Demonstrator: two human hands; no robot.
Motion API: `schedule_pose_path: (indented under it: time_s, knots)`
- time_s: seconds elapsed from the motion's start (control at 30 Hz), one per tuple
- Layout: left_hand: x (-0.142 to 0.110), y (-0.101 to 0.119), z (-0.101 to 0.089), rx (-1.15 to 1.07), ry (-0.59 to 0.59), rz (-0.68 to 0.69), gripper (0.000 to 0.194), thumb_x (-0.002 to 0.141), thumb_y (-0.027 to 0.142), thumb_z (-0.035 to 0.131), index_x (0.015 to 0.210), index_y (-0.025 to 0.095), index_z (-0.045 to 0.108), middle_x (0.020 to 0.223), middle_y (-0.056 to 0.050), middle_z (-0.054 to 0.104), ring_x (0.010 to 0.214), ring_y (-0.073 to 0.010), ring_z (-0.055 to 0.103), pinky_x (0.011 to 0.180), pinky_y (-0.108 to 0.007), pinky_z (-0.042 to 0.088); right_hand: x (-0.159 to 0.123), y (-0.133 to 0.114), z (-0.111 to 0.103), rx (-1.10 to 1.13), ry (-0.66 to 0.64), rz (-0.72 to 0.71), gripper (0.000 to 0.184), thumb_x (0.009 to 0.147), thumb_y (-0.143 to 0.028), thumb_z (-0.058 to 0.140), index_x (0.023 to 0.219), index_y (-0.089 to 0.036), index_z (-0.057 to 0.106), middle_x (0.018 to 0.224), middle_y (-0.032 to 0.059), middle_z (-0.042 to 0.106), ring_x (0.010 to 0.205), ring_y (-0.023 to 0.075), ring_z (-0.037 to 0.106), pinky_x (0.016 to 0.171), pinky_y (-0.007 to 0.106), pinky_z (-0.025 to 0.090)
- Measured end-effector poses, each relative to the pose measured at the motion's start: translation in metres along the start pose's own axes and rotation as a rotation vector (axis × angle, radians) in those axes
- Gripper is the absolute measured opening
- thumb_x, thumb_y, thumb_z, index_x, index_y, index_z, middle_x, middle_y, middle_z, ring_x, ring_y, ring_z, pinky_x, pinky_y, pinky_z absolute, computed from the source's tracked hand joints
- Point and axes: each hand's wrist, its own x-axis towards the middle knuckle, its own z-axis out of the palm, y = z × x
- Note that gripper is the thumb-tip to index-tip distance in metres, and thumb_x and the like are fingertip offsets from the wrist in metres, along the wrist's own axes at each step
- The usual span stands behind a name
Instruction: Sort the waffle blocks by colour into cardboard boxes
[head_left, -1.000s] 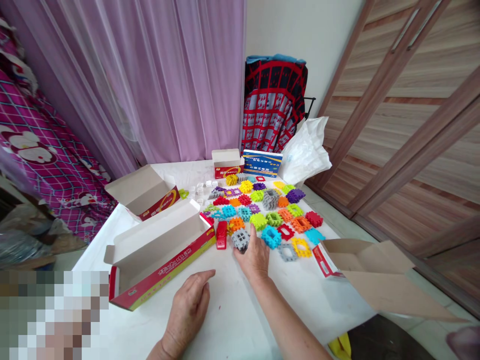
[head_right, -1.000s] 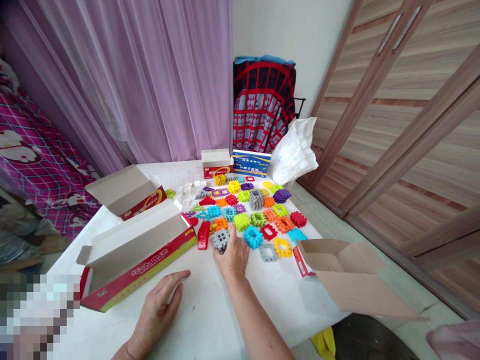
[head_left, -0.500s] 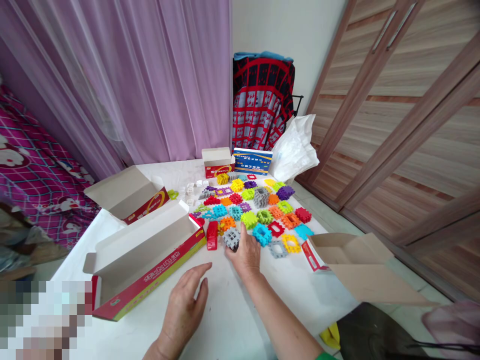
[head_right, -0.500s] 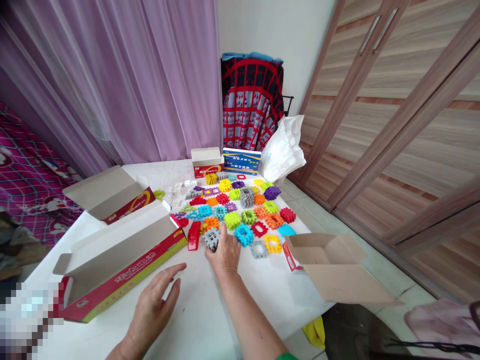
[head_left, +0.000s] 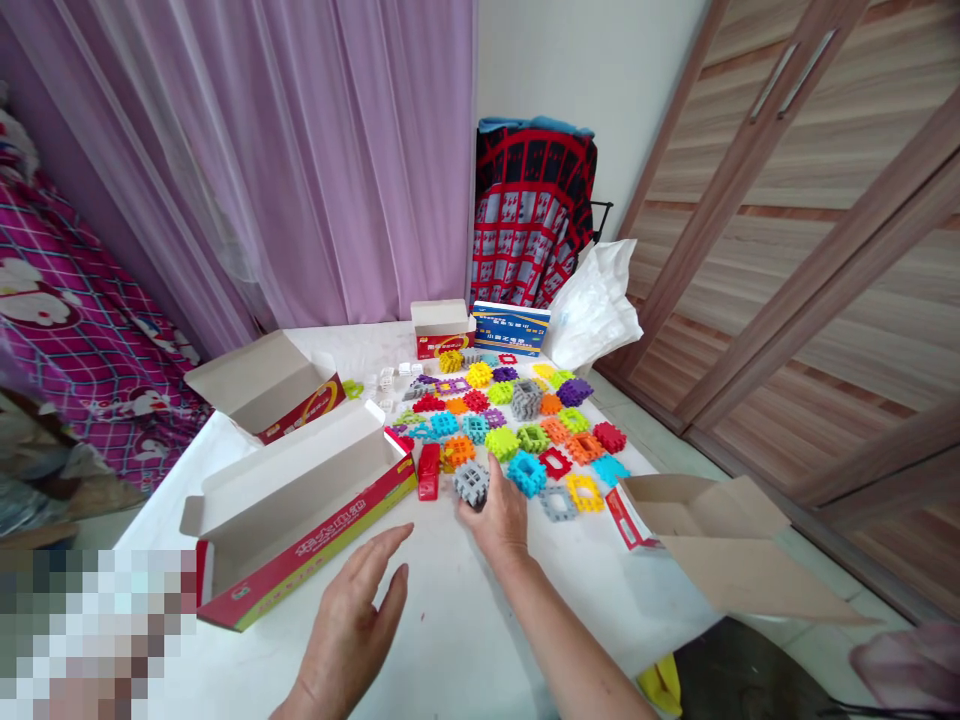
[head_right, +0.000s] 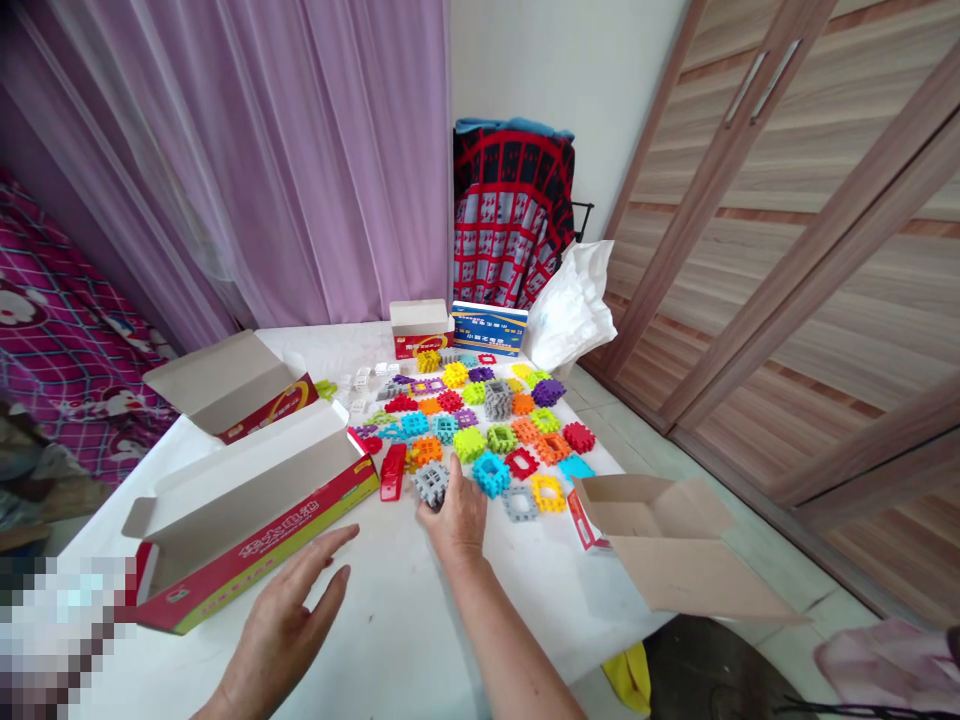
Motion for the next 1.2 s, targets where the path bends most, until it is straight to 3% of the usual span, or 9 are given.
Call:
schedule_pose_path:
  time_s: [0.13, 0.23, 0.33, 0.43, 0.57, 0.83, 0.97, 1.1, 1.2]
  knots:
    - [0.013, -0.026, -0.054, 0.29, 0.099, 0.071, 0.036, 0.09, 0.034, 0.049, 0.124, 0.024, 0.056, 0.115, -0.009, 0.069, 0.106, -0.0244, 0.065, 0.088, -0.037, 0.054, -0.001, 0.001, -0.008, 0.057, -0.003, -0.012, 0.075, 0.069, -0.033, 0.063, 0.138, -0.011, 0.041, 0.098, 0.0117, 0.069, 0.09, 0.0279, 0.061, 0.082, 0.038, 0.044]
    - [0.005, -0.068, -0.097, 0.526, -0.01, 0.034, 0.048, 0.087, 0.05, 0.049, 0.124, 0.02, 0.057, 0.112, -0.013, 0.07, 0.101, -0.031, 0.066, 0.081, -0.043, 0.054, 0.004, -0.007, -0.02, 0.101, -0.022, -0.009, 0.076, 0.068, -0.034, 0.063, 0.138, -0.014, 0.041, 0.097, 0.0105, 0.069, 0.088, 0.0274, 0.062, 0.08, 0.037, 0.046]
    - [-0.015, -0.103, -0.119, 0.627, -0.157, 0.02, 0.047, 0.083, 0.055, 0.054, 0.119, 0.025, 0.062, 0.106, -0.008, 0.074, 0.098, -0.0308, 0.068, 0.084, -0.044, 0.051, 0.015, -0.021, -0.034, 0.151, -0.042, -0.015, 0.077, 0.068, -0.037, 0.063, 0.139, -0.014, 0.041, 0.095, 0.0099, 0.069, 0.086, 0.0269, 0.063, 0.077, 0.036, 0.048]
    - [-0.031, -0.112, -0.118, 0.577, -0.183, 0.05, 0.034, 0.085, 0.051, 0.053, 0.108, 0.03, 0.067, 0.098, -0.002, 0.076, 0.095, -0.026, 0.069, 0.087, -0.039, 0.048, 0.027, -0.041, -0.046, 0.204, -0.065, -0.032, 0.078, 0.067, -0.037, 0.065, 0.138, -0.014, 0.042, 0.096, 0.0101, 0.069, 0.086, 0.0262, 0.064, 0.075, 0.035, 0.049]
    - [-0.033, -0.093, -0.101, 0.452, -0.203, 0.003, 0.024, 0.092, 0.04, 0.047, 0.093, 0.03, 0.069, 0.084, 0.003, 0.076, 0.074, -0.0167, 0.07, 0.086, -0.033, 0.046, 0.038, -0.076, -0.057, 0.286, -0.073, -0.092, 0.079, 0.067, -0.035, 0.065, 0.14, -0.017, 0.041, 0.102, 0.0094, 0.069, 0.09, 0.0256, 0.064, 0.077, 0.034, 0.05]
    - [-0.027, -0.067, -0.083, 0.388, -0.1, 0.13, 0.025, 0.095, 0.034, 0.043, 0.093, 0.027, 0.067, 0.079, 0.004, 0.076, 0.065, -0.0149, 0.07, 0.081, -0.031, 0.048, 0.039, -0.142, -0.052, 0.555, -0.205, -0.17, 0.082, 0.061, -0.032, 0.07, 0.137, -0.019, 0.043, 0.108, 0.0079, 0.068, 0.097, 0.025, 0.064, 0.085, 0.037, 0.051]
    - [-0.025, -0.07, -0.088, 0.393, -0.066, 0.164, 0.025, 0.093, 0.04, 0.047, 0.097, 0.027, 0.068, 0.082, 0.002, 0.076, 0.07, -0.0172, 0.071, 0.076, -0.031, 0.051, 0.032, -0.164, -0.044, 0.576, -0.219, -0.2, 0.082, 0.06, -0.032, 0.07, 0.136, -0.017, 0.045, 0.111, 0.0105, 0.067, 0.101, 0.0266, 0.063, 0.088, 0.038, 0.05]
    - [-0.026, -0.086, -0.103, 0.448, -0.016, 0.098, 0.028, 0.09, 0.046, 0.05, 0.099, 0.025, 0.067, 0.088, -0.002, 0.075, 0.078, -0.0206, 0.07, 0.073, -0.032, 0.052, 0.023, -0.181, -0.036, 0.516, -0.301, -0.241, 0.085, 0.059, -0.034, 0.072, 0.138, -0.015, 0.044, 0.103, 0.0099, 0.069, 0.095, 0.0279, 0.064, 0.085, 0.039, 0.051]
    - [-0.031, -0.098, -0.119, 0.471, -0.061, 0.059, 0.03, 0.087, 0.046, 0.055, 0.107, 0.026, 0.064, 0.1, -0.003, 0.074, 0.089, -0.0213, 0.068, 0.076, -0.032, 0.053, 0.016, -0.19, -0.031, 0.485, -0.355, -0.28, 0.086, 0.06, -0.034, 0.072, 0.139, -0.015, 0.043, 0.101, 0.009, 0.069, 0.093, 0.0272, 0.064, 0.084, 0.038, 0.05]
